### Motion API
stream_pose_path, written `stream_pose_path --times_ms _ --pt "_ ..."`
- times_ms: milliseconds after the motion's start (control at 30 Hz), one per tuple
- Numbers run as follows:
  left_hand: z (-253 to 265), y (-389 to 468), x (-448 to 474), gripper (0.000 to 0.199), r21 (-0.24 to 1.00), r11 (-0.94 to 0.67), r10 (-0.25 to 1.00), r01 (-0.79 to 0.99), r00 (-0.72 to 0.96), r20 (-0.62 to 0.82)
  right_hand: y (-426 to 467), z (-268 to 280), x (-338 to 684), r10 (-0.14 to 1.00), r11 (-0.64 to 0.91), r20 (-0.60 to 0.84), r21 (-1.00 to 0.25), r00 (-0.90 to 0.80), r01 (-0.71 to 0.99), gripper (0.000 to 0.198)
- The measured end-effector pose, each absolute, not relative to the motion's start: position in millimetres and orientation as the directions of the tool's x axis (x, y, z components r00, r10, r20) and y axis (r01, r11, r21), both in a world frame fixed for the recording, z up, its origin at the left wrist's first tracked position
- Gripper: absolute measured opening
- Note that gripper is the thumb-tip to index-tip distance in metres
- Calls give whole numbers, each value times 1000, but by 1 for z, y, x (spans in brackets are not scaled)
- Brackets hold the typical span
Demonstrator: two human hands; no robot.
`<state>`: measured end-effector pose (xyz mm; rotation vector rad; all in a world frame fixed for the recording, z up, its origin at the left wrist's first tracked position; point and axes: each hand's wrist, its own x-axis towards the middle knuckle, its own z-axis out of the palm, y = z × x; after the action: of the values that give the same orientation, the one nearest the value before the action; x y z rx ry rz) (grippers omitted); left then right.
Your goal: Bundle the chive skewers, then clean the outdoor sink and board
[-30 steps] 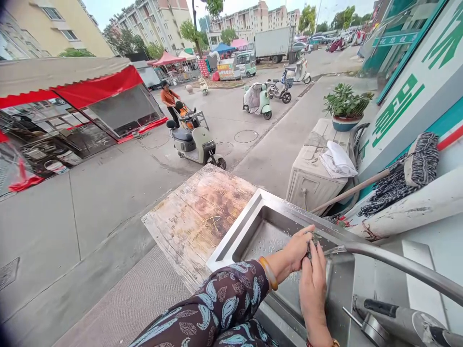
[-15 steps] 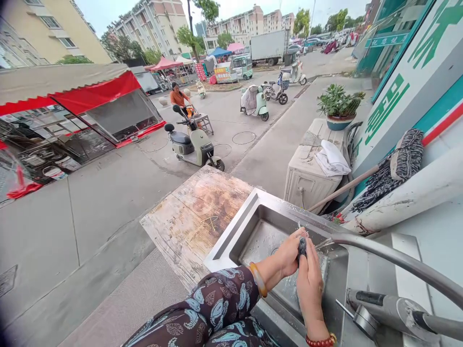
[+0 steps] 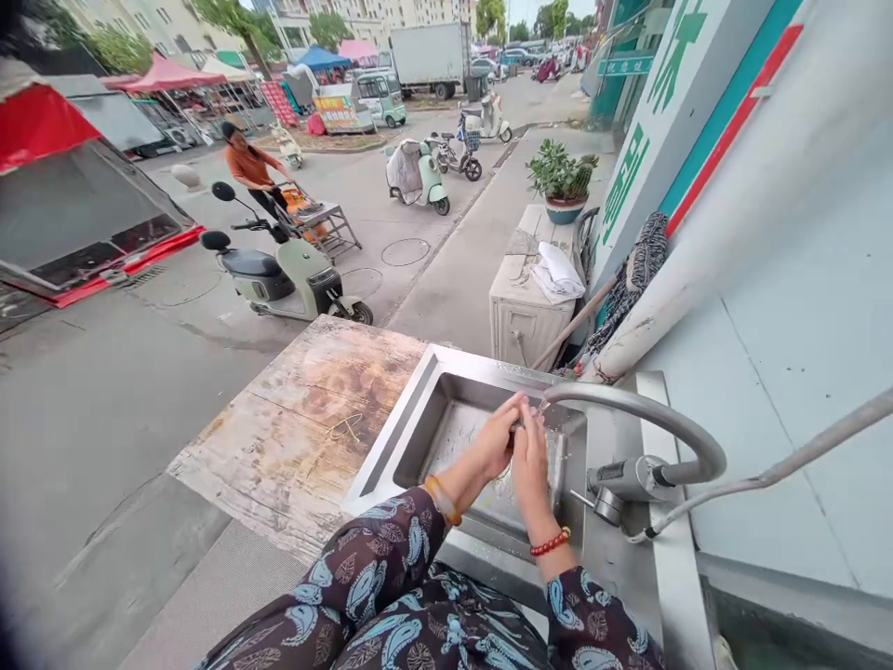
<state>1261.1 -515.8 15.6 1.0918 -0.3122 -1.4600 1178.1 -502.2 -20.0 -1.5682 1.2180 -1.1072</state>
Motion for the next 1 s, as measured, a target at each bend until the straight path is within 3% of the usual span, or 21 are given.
stream_pose_path --times_ms 133,267,400,567,733,867,1000 --pt "11 -518 1265 34 747 -264 -890 610 146 -433 -488 -2 1194 -937 -330 279 -903 209 -274 50" --pt "10 -499 1245 32 762 -320 -914 563 29 -406 -540 -9 1178 -972 -219 187 -941 141 -257 59" --pt "18 -502 1249 38 762 -273 -912 588 95 -400 -541 -25 1166 -991 -117 100 -968 86 -222 62" --pt "22 -512 1266 51 701 -244 -848 670 203 -489 -477 -16 1186 -942 -287 238 -937 239 -197 53" --pt "6 -482 1251 40 675 -430 -848 600 -11 -530 -491 -6 1175 -924 -350 287 -902 255 -253 53" --pt "-10 -468 1264 29 785 -472 -825 402 113 -553 -500 -44 1148 -960 -174 105 -950 259 -259 64" --pt "-12 -457 1297 27 787 -452 -741 419 314 -593 -470 -99 1115 -929 213 -288 -930 231 -300 77"
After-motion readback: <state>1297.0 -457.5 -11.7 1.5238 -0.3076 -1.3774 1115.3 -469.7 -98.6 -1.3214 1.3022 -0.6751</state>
